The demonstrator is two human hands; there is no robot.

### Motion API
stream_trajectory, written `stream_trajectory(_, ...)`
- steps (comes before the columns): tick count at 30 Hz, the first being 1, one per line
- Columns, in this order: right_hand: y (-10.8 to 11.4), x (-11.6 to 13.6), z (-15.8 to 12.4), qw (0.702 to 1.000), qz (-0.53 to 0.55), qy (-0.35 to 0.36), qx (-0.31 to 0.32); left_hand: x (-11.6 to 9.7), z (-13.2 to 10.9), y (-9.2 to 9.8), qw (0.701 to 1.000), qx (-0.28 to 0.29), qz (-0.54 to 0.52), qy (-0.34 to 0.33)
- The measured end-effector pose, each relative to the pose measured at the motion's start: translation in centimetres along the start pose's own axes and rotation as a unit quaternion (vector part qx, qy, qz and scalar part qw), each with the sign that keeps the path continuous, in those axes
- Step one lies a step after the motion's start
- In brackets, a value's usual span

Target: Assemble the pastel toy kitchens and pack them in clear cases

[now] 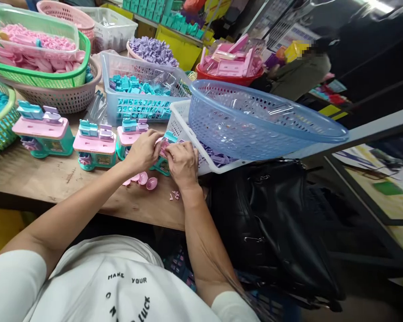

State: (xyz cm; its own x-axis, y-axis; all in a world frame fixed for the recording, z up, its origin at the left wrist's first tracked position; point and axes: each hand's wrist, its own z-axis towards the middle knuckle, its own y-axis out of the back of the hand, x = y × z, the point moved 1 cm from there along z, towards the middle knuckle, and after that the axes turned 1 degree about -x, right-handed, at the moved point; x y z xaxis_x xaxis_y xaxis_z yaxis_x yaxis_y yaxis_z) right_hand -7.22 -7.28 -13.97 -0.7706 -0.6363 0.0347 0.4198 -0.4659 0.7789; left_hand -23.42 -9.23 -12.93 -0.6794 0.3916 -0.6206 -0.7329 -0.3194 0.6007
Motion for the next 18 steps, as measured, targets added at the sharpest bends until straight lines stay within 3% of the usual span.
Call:
stream_trajectory(3,0.2,0.1,0.3,0.999,0.003,0.011,0.029,1.3,-0.1,-0.9,0.997,0.030,0.053,-0.046)
stream_trajectory(8,0.2,-0.1,0.7,0.998,0.028,0.013,0.052,2.1,0.2,-1.2,0.995,0.040,0.068,-0.064)
stream_trajectory(13,0.0,-1.0,0.2,0.996,0.073,0.007,0.055,1.7,-0.2,-1.1,0.993,0.051,0.083,-0.071)
stream_trajectory(18,-0.3,-0.3,-0.5,0.996,0.062,-0.040,0.052,0.8,-0.8,-1.0,0.986,0.101,0.103,-0.085)
